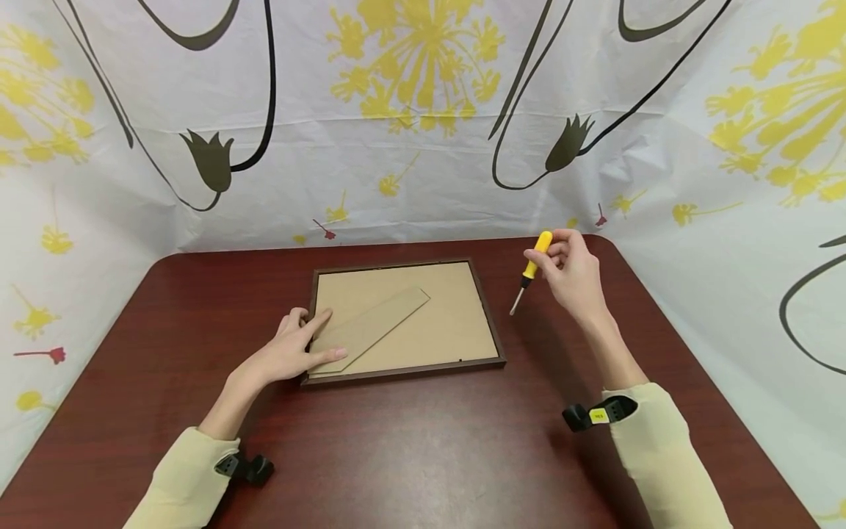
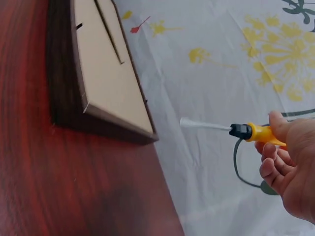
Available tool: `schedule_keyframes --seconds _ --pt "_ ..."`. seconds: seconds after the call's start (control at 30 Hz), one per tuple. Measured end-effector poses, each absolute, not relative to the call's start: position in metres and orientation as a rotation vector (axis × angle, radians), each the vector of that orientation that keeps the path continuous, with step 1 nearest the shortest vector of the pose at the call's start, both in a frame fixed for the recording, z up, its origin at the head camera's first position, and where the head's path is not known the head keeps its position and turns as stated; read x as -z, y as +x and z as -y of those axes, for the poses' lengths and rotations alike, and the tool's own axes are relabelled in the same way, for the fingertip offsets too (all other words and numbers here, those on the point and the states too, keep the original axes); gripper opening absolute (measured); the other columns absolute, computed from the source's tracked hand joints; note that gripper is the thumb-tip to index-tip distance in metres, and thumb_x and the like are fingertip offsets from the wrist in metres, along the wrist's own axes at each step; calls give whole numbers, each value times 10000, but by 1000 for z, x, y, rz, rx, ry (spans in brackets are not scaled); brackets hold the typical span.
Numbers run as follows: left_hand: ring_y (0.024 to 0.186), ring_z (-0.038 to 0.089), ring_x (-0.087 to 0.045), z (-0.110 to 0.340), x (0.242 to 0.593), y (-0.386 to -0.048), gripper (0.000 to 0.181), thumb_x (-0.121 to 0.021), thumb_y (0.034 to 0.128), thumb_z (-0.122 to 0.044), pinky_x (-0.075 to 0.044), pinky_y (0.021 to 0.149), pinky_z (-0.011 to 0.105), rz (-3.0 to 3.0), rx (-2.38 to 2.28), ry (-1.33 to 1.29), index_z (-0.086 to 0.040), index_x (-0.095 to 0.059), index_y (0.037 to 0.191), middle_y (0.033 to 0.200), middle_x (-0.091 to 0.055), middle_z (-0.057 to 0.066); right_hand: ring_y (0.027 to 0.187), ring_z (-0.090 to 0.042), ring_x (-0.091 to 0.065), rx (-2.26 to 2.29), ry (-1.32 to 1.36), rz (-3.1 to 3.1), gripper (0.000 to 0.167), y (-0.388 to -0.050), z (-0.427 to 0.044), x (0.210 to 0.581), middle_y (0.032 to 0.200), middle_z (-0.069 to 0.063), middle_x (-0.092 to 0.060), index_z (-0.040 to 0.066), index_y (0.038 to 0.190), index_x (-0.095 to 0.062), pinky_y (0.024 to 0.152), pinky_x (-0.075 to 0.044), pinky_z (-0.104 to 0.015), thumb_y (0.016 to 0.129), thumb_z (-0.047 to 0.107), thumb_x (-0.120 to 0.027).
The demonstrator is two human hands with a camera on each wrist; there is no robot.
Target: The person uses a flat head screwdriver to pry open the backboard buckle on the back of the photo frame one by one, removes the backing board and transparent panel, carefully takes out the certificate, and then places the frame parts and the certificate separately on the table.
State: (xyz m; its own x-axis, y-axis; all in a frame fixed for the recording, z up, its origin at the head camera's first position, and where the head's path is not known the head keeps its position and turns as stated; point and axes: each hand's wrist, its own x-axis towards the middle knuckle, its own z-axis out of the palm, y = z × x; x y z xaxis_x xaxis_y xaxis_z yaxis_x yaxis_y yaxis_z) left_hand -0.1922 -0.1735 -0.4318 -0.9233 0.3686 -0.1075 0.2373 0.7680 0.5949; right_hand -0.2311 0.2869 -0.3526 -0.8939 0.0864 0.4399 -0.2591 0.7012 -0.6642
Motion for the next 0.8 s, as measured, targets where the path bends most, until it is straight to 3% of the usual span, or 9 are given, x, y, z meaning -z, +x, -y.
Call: schedule_keyframes --seconds 0.2,0.5,0.63,0.8 --pt "1383 403 -254 174 433 -193 964 -687 892 -600 -421 1001 566 -2742 -889 477 -86 -284 1601 1488 -258 281 583 -35 -577 -1063 129 2507 496 -223 -301 361 837 -2 -682 5 1251 -480 555 -433 -149 944 295 -739" --pt "1395 403 -239 174 433 -193 962 -678 896 -608 -418 1004 573 -2737 -885 470 -97 -275 1605 1502 -245 274 674 -246 -628 -1061 200 2710 372 -212 -316 382 841 -104 -687 42 1195 -557 545 -462 -228 999 342 -657" --pt "1392 401 -240 174 432 -192 961 -677 898 -605 -417 1006 573 -2738 -881 466 -98 -271 1606 1501 -245 272 673 -211 -622 -1094 235 2826 373 -204 -317 390 867 -117 -689 32 1183 -552 577 -511 -257 1008 349 -643" --pt "1373 401 -252 174 431 -191 954 -680 903 -592 -416 1001 573 -2738 -879 464 -93 -271 1606 1491 -246 273 652 -197 -588 -1074 258 2929 347 -194 -315 398 814 -86 -656 58 1158 -550 568 -491 -282 1002 350 -655"
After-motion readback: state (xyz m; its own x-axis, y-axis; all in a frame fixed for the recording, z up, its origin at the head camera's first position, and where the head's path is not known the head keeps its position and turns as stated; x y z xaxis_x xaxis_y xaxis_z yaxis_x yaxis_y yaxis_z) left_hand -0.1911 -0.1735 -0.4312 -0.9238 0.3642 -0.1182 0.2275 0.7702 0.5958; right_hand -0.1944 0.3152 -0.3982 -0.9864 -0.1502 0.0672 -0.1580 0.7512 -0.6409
